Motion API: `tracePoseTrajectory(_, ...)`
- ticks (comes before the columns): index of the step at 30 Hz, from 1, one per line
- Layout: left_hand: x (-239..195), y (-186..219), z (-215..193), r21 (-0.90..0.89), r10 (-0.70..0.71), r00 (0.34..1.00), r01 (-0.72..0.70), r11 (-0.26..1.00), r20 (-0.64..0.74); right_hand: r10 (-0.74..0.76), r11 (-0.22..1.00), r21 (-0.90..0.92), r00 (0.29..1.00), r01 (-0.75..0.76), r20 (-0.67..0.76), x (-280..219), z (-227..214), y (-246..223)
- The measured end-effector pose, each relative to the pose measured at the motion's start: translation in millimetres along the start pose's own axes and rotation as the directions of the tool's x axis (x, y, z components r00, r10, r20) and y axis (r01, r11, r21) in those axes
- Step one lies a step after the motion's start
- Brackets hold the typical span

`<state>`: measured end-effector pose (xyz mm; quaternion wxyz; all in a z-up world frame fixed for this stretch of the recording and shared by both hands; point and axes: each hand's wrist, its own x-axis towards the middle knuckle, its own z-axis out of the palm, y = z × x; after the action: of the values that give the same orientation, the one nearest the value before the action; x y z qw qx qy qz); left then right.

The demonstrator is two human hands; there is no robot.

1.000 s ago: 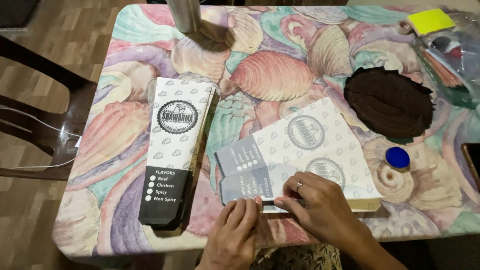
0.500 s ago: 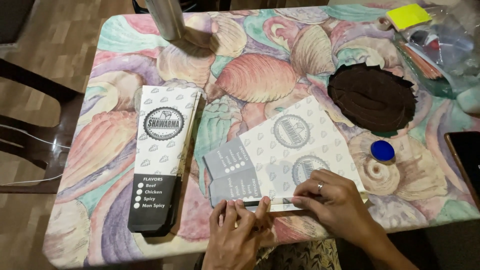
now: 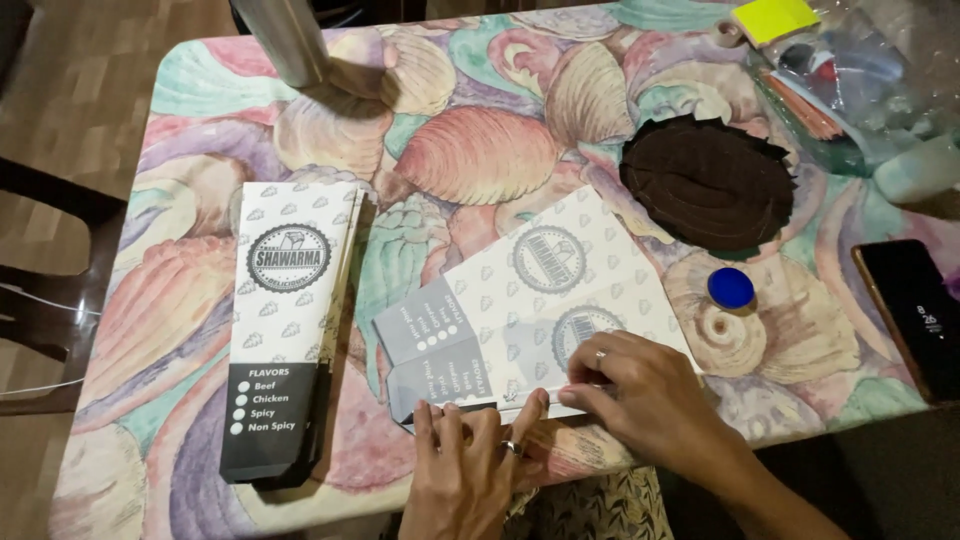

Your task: The person assembles small cardboard boxes by folding the flaps and securing them with a blue glue stick. They work on one box at a time, applying glue to the edges and pressing the flaps to close the box.

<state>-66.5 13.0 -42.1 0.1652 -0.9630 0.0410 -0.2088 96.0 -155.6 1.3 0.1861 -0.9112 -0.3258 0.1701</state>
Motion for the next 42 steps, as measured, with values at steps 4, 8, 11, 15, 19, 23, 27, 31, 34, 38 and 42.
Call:
tracePoseTrajectory(4, 1.3, 2.9, -0.7, 0.058, 0.018, 0.998, -0.021, 0.998, 0.053, -0.165, 0.984, 0.04, 0.969, 0.175, -0.184, -10.8, -3.9, 23.9)
tracePoseTrajectory(8, 8.2, 6.4, -3.3, 0.19, 0.01, 1.0, -0.008, 0.982, -0.013, -0.249, 0.938, 0.154, 0.912, 0.311, -0.327, -12.0, -8.9, 23.7)
tracePoseTrajectory(11, 10.8, 10.4, 0.9, 0.168, -0.017, 1.0, 0.02, 0.986, -0.017, -0.17, 0.96, 0.172, 0.95, 0.22, -0.262, -7.0, -6.3, 27.9)
tracePoseTrajectory(15, 14.4, 11.1, -2.6, 0.21, -0.009, 1.0, 0.002, 0.978, 0.029, 0.104, 0.983, 0.154, 0.994, -0.1, -0.018, -3.3, -11.8, 17.4)
tracePoseTrajectory(19, 10.1, 14.7, 3.1, 0.185, -0.015, 0.998, 0.003, 0.983, 0.063, 0.039, 0.999, 0.015, 0.99, -0.037, -0.132, -12.0, -5.4, 29.5)
tracePoseTrajectory(23, 11.4, 14.1, -0.5, 0.193, -0.01, 0.997, -0.004, 0.981, 0.07, -0.15, 0.987, 0.006, 0.936, 0.16, -0.319, -22.0, -1.6, 44.5)
tracePoseTrajectory(27, 11.9, 14.5, 1.0, 0.189, -0.014, 0.998, 0.002, 0.982, 0.064, -0.129, 0.973, 0.137, 0.927, 0.187, -0.351, -23.1, -6.8, 42.9)
tracePoseTrajectory(31, 13.6, 14.6, 0.3, 0.165, -0.035, 0.999, 0.036, 0.986, -0.007, -0.072, 0.954, 0.251, 0.937, 0.164, -0.341, -19.9, -7.6, 42.9)
tracePoseTrajectory(34, 14.3, 13.3, -0.5, 0.172, -0.037, 0.999, 0.033, 0.985, 0.021, -0.103, 0.954, 0.221, 0.916, 0.201, -0.388, -18.8, -5.3, 45.4)
tracePoseTrajectory(38, 17.1, 9.7, -3.8, 0.219, -0.024, 0.999, 0.029, 0.975, -0.026, -0.053, 0.974, 0.18, 0.913, 0.136, -0.404, -21.3, -1.3, 49.9)
tracePoseTrajectory(42, 10.5, 10.5, 3.1, 0.197, -0.03, 0.999, 0.027, 0.98, 0.011, -0.112, 0.972, 0.115, 0.829, 0.207, -0.547, -21.8, 0.5, 51.8)
